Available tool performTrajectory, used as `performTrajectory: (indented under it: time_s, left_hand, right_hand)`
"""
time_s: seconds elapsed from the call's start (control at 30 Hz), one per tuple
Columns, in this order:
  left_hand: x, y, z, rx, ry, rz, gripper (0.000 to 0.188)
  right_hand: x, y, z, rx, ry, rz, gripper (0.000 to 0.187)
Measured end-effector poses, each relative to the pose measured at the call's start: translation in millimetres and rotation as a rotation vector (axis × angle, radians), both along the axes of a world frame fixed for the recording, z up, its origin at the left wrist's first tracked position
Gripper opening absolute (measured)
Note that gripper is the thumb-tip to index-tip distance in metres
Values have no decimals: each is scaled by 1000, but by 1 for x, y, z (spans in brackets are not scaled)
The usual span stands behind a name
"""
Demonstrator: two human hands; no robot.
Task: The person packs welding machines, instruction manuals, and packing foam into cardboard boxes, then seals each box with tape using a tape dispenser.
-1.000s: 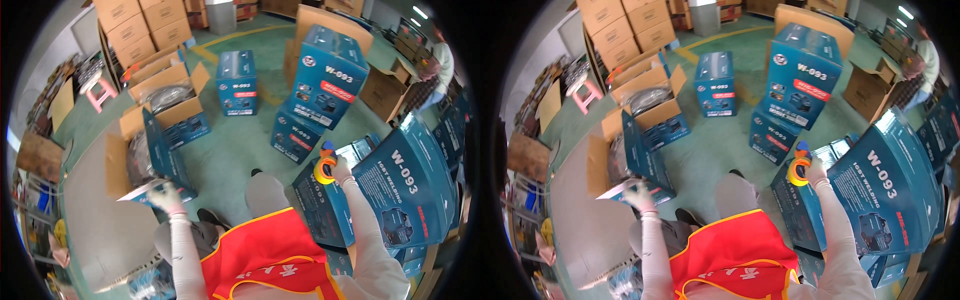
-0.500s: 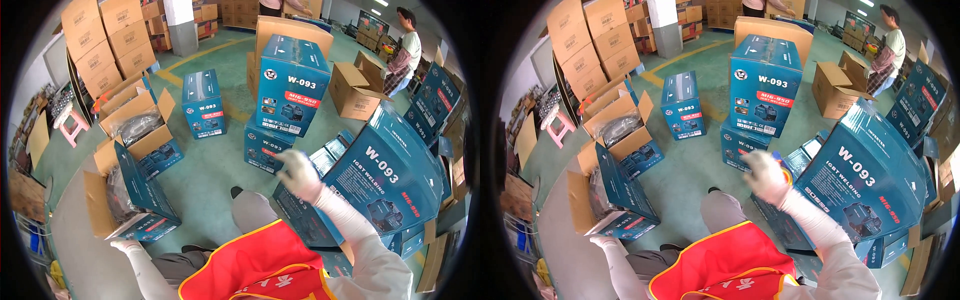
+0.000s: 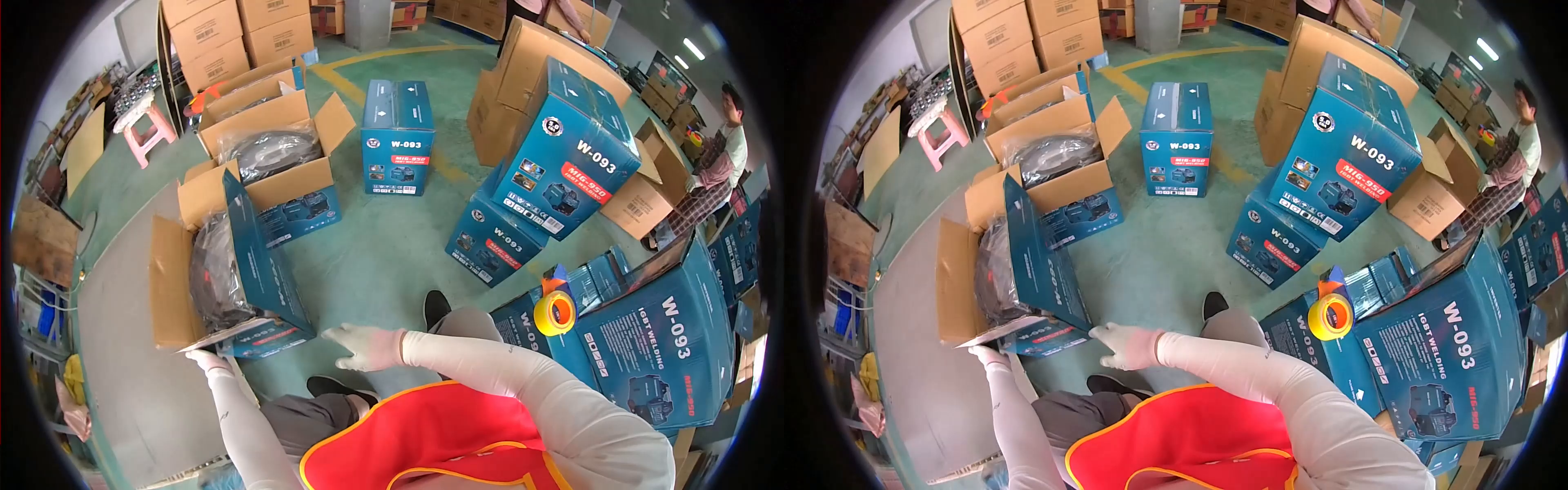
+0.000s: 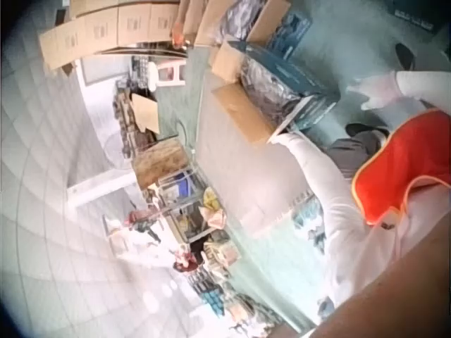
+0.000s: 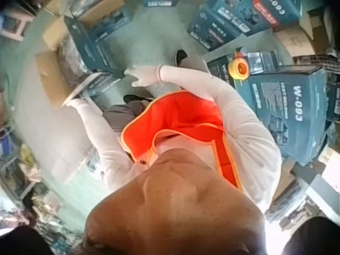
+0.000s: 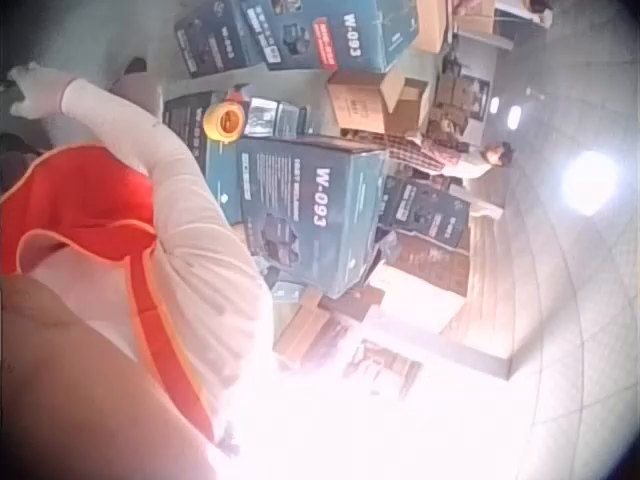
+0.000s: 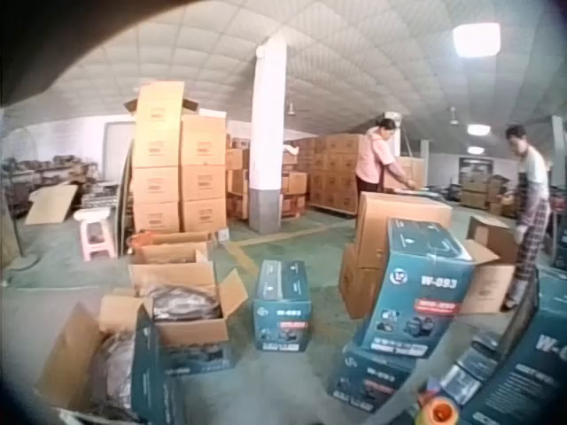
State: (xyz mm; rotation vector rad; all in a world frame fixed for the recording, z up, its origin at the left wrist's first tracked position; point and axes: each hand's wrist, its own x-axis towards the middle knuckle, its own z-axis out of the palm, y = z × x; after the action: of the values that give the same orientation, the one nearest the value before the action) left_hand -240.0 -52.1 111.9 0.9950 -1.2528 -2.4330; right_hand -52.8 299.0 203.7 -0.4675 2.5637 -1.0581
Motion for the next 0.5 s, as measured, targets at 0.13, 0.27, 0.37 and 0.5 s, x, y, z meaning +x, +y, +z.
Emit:
performTrajectory:
  time_s: [0.13,0.27,0.37,0.5]
  left_hand:
    - [-21,-18,-34,75,50,-122,84]
    - [-26,-59,-51,96,12,-167,81]
    - [-26,-51,-56,232,15,-207,87]
    - [-16,-36,-34,136,95,-346,73]
  right_hand:
    - [-14,7,5,-49,-54,45,66]
    - [-28,11,0,-121,-11,-13,68]
    - [-37,25,6,-87,-114,-72,69]
    - [-37,33,-15,-147,-88,-105,69]
